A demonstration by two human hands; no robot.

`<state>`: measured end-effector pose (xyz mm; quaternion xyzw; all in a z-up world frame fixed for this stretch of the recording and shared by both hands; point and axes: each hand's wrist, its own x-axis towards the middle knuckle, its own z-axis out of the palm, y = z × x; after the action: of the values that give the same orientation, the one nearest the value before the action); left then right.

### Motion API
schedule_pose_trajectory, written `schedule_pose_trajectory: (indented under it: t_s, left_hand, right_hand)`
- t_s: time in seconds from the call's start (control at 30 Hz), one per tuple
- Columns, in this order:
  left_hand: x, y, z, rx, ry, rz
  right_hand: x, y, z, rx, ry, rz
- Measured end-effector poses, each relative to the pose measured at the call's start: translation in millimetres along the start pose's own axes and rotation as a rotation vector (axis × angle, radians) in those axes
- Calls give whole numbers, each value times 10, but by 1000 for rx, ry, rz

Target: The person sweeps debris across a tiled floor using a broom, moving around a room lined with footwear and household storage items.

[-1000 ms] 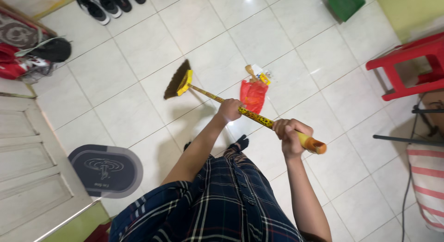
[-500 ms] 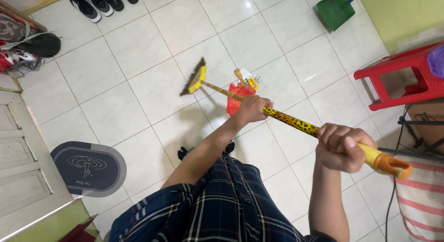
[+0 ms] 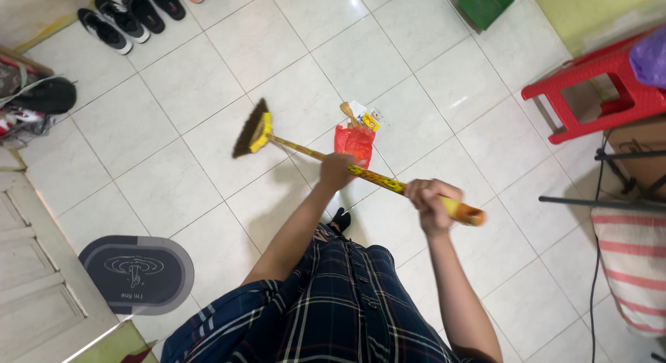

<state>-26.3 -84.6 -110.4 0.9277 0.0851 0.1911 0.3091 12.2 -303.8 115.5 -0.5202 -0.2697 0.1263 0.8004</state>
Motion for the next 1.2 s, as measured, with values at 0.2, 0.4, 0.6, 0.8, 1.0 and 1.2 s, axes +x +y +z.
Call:
schedule_pose_trajectory:
  t_s: [0.2, 0.4, 0.6, 0.8, 1.0, 1.2]
  left_hand:
    - [466, 1143, -179, -251, -167, 28]
    - [984, 1334, -432, -226, -210, 88]
    - [1273, 286, -153, -102, -240, 134]
    - [1250, -489, 140, -150, -265, 266]
    - [1689, 222, -252, -240, -769, 324]
    - [2127, 387, -663, -140, -873, 343]
  right_hand:
    - [47, -830, -60, -97, 109, -182]
    - [280, -1054, -6, 8, 197, -354]
    - [549, -374, 114, -84, 215, -254]
    - [627, 95, 467, -184, 241, -143]
    - [821, -379, 548, -126, 411, -333]
    - [1048, -428, 768, -59, 494, -524]
